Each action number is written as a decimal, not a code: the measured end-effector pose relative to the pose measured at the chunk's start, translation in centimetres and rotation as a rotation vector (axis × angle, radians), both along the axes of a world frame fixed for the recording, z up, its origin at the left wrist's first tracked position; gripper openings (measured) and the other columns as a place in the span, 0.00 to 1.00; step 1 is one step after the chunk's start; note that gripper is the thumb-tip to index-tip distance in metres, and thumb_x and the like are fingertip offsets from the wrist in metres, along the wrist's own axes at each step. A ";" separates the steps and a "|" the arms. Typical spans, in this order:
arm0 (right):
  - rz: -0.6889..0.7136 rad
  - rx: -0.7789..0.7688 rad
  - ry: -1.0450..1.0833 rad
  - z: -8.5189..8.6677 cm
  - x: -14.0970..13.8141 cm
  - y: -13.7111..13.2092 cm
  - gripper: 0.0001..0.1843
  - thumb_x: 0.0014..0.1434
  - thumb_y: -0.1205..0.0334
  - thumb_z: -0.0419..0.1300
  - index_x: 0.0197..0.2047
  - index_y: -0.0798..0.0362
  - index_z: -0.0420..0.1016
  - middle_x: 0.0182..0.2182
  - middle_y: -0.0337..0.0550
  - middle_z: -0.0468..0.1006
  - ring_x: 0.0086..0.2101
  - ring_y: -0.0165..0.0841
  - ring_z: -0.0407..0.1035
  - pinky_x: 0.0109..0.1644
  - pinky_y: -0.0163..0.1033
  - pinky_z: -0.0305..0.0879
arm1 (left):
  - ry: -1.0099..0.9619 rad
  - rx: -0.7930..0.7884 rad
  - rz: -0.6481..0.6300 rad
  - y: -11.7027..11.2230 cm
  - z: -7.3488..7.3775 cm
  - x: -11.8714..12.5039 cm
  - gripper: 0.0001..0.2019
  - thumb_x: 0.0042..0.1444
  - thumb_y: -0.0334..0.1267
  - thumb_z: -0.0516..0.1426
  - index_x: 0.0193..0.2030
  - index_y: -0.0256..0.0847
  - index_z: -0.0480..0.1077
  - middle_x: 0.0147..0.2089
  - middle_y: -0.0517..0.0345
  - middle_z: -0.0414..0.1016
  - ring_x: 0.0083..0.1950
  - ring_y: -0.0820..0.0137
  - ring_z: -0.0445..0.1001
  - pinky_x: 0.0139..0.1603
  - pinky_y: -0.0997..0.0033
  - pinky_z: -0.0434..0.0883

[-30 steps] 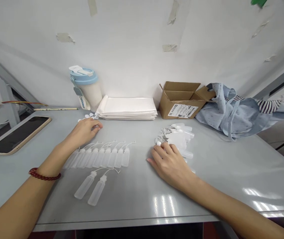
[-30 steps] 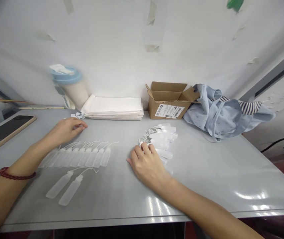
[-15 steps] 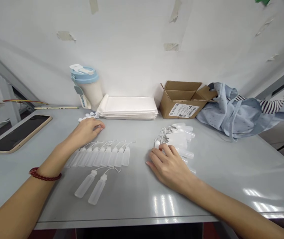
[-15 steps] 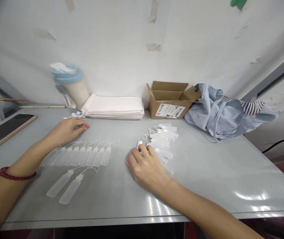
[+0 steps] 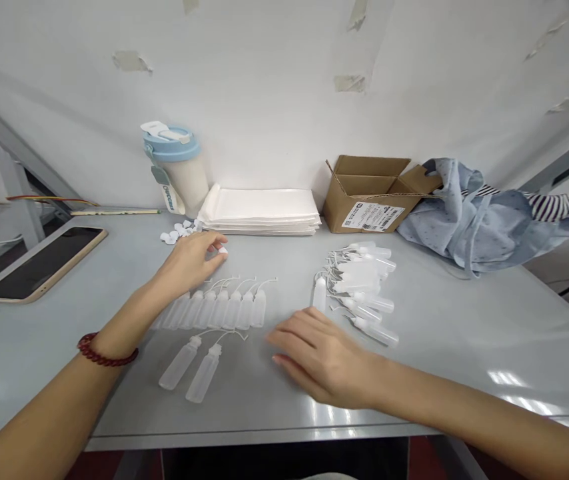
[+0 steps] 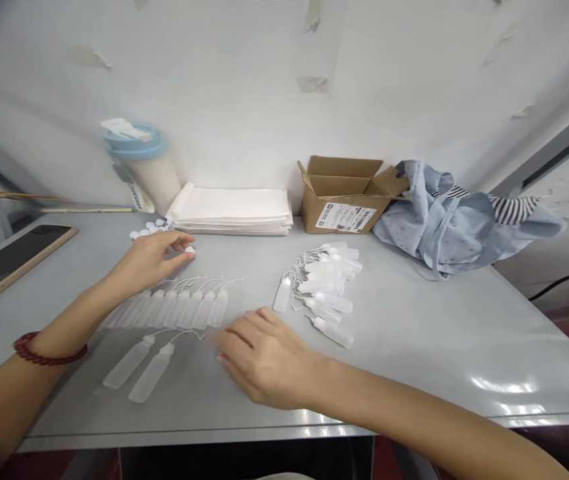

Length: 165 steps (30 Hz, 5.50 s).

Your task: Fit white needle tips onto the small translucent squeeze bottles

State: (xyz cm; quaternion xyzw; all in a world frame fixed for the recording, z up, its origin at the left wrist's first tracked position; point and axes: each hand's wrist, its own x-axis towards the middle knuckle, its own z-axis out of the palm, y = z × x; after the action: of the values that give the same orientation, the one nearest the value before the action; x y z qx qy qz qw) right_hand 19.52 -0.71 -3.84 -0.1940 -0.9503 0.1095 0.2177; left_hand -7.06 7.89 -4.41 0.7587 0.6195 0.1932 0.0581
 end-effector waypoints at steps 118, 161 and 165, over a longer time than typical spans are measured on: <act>-0.277 0.409 0.236 -1.8 1.7 1.5 0.03 0.63 0.70 0.55 0.40 0.55 0.67 0.26 0.38 0.78 0.20 0.25 0.68 0.20 0.32 0.62 | -0.682 -0.452 -0.287 -7.2 3.1 7.5 0.08 0.59 0.41 0.56 0.39 0.46 0.77 0.33 0.61 0.79 0.32 0.72 0.75 0.32 0.77 0.73; -0.360 0.244 0.490 -2.5 1.3 1.5 0.02 0.61 0.67 0.58 0.37 0.54 0.67 0.32 0.49 0.79 0.30 0.32 0.74 0.30 0.34 0.72 | -0.741 -0.261 -0.207 -7.4 2.2 8.1 0.05 0.52 0.40 0.63 0.33 0.41 0.75 0.32 0.59 0.78 0.31 0.72 0.74 0.30 0.76 0.72; -0.383 0.074 0.559 -3.0 1.2 1.5 0.05 0.60 0.65 0.60 0.37 0.54 0.66 0.33 0.47 0.78 0.28 0.29 0.73 0.25 0.31 0.69 | -0.724 -0.126 -0.304 -7.6 2.0 8.3 0.02 0.54 0.35 0.62 0.33 0.41 0.75 0.37 0.57 0.78 0.37 0.70 0.75 0.38 0.74 0.74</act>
State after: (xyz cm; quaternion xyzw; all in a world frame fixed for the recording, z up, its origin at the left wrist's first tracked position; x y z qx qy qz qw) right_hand 20.69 0.77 -6.79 -0.3234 -0.8034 0.0809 0.4933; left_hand 1.20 0.29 -2.36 0.7194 0.4505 0.3987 0.3471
